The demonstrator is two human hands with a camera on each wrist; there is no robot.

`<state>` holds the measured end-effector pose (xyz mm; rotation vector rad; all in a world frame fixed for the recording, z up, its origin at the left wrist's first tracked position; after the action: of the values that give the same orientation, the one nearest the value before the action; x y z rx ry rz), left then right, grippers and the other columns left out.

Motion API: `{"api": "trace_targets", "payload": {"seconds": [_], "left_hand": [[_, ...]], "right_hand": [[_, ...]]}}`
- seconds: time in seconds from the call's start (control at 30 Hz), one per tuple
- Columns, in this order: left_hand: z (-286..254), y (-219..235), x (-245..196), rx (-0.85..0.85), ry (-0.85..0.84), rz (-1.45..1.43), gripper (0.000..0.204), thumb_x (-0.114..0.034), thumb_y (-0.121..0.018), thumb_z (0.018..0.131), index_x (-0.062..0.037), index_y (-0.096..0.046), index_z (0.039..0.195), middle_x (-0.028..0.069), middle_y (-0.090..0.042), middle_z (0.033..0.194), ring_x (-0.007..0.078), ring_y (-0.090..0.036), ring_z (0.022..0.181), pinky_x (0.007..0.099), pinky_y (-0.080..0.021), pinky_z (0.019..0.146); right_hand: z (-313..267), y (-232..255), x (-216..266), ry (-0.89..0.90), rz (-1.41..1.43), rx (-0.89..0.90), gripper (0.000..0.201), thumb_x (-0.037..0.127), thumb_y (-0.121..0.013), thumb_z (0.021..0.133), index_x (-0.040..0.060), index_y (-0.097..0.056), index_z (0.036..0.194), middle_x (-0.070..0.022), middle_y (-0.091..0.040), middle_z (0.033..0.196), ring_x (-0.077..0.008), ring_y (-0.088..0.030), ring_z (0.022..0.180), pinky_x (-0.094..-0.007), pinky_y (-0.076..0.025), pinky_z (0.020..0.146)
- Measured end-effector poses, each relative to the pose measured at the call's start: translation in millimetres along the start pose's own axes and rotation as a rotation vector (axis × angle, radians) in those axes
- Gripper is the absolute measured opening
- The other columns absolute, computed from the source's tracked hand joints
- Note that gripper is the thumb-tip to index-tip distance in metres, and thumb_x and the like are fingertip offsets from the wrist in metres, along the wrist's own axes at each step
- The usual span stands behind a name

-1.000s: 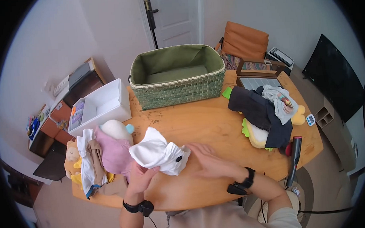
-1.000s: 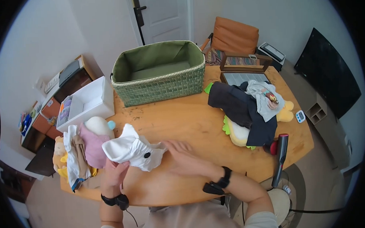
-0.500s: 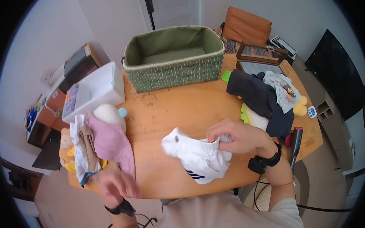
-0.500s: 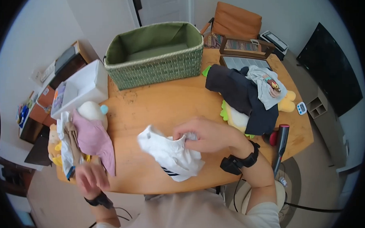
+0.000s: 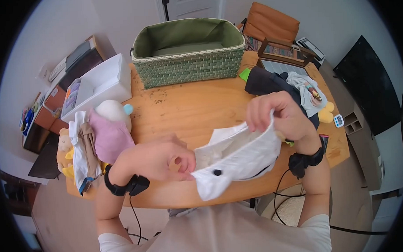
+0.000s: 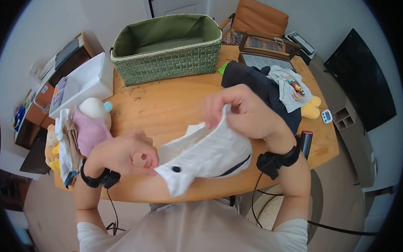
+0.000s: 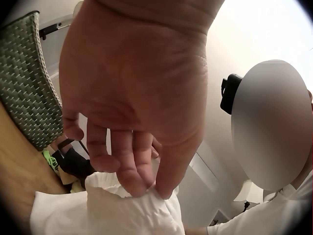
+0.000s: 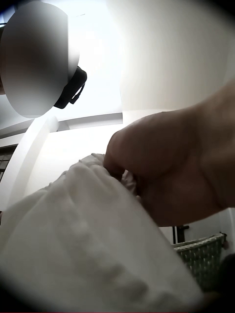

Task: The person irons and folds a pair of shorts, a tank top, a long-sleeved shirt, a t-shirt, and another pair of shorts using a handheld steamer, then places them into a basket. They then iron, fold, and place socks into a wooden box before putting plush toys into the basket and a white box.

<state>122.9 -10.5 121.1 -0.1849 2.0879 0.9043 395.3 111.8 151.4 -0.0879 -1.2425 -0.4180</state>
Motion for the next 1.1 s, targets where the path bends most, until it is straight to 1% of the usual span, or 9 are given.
{"api": "trace_targets", "payload": {"seconds": [0.03,0.1,0.23,0.3,0.5,0.7,0.93,1.0,1.1], "left_hand": [[0,-7,4,0.004,-0.005,0.001,0.02,-0.018,-0.082,0.083,-0.0062,-0.072,0.096,0.0104,-0.062,0.119,0.0232,-0.059,0.107,0.0391,-0.045,0.093],[3,-24,7,-0.134,-0.477,0.014,0.024,-0.015,-0.081,0.084,-0.0075,-0.068,0.102,0.0111,-0.062,0.12,0.0253,-0.059,0.105,0.0392,-0.046,0.088],[25,-49,2,-0.406,-0.421,0.311,0.042,-0.014,-0.079,0.084,-0.0098,-0.06,0.121,0.0091,-0.061,0.125,0.0302,-0.057,0.113,0.0412,-0.045,0.098],[40,-55,14,-0.711,-0.519,-0.076,0.056,-0.011,-0.078,0.082,-0.0128,-0.053,0.132,0.0075,-0.061,0.127,0.0322,-0.056,0.114,0.0422,-0.044,0.1],[46,-39,20,-0.489,-0.422,0.338,0.047,-0.011,-0.079,0.08,-0.0126,-0.062,0.124,0.0057,-0.064,0.125,0.0297,-0.06,0.108,0.0412,-0.043,0.097],[23,-20,-2,-0.688,-0.465,0.248,0.034,-0.01,-0.079,0.081,-0.0106,-0.068,0.114,0.0059,-0.065,0.125,0.0279,-0.06,0.11,0.0415,-0.043,0.101],[66,-31,-4,-0.564,-0.533,0.577,0.024,-0.01,-0.077,0.081,-0.0114,-0.071,0.104,0.006,-0.062,0.129,0.0299,-0.059,0.114,0.042,-0.047,0.096],[47,-16,0,-0.639,-0.518,0.383,0.022,-0.011,-0.078,0.081,-0.0101,-0.07,0.102,0.0083,-0.063,0.126,0.0303,-0.06,0.113,0.0414,-0.05,0.09],[6,6,-2,-0.636,-0.474,0.198,0.013,-0.011,-0.078,0.083,-0.0056,-0.068,0.09,0.0115,-0.065,0.115,0.0286,-0.062,0.103,0.0369,-0.05,0.085]], "right_hand": [[-7,10,-2,0.016,0.08,-0.065,0.013,-0.009,-0.049,0.073,0.0021,-0.055,0.076,-0.0077,-0.061,0.08,-0.0204,-0.061,0.08,-0.0341,-0.048,0.076],[-17,19,-4,0.041,0.172,-0.172,0.015,-0.01,-0.049,0.079,0.0053,-0.049,0.076,-0.0077,-0.059,0.077,-0.0219,-0.062,0.077,-0.0341,-0.049,0.074],[-21,16,-9,0.02,0.363,-0.278,0.016,-0.008,-0.052,0.085,0.0061,-0.05,0.079,-0.0079,-0.06,0.076,-0.0216,-0.062,0.077,-0.0329,-0.049,0.074],[-19,12,-10,0.036,0.343,-0.218,0.015,-0.005,-0.055,0.089,0.0066,-0.049,0.082,-0.0074,-0.059,0.074,-0.0212,-0.063,0.078,-0.0322,-0.049,0.073],[-30,20,-2,0.024,0.22,-0.203,0.014,-0.009,-0.053,0.083,0.0045,-0.058,0.081,-0.0059,-0.06,0.072,-0.0193,-0.063,0.078,-0.0306,-0.048,0.072],[-49,33,5,0.07,0.113,-0.351,0.019,-0.009,-0.049,0.082,-0.0021,-0.067,0.085,-0.0077,-0.059,0.069,-0.0204,-0.059,0.075,-0.0318,-0.046,0.07],[-33,26,4,0.192,0.195,-0.317,0.022,-0.013,-0.047,0.077,-0.0009,-0.065,0.077,-0.008,-0.062,0.072,-0.0214,-0.058,0.073,-0.0332,-0.047,0.07],[-42,28,21,-0.031,-0.268,-0.41,0.035,-0.014,-0.042,0.072,-0.003,-0.072,0.087,-0.0075,-0.065,0.075,-0.0198,-0.06,0.075,-0.0315,-0.048,0.073],[-54,36,26,0.015,-0.534,-0.217,0.052,-0.014,-0.04,0.065,-0.0019,-0.076,0.1,-0.0111,-0.069,0.082,-0.0221,-0.064,0.082,-0.0334,-0.048,0.08]]}}
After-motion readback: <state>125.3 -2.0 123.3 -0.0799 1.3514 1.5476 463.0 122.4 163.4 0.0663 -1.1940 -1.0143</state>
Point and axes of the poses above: each hand's wrist, its own z-axis towards the middle knuckle, its own y-axis out of the back of the hand, x = y × z, the point moved 2 cm from there along z, towards the middle knuckle
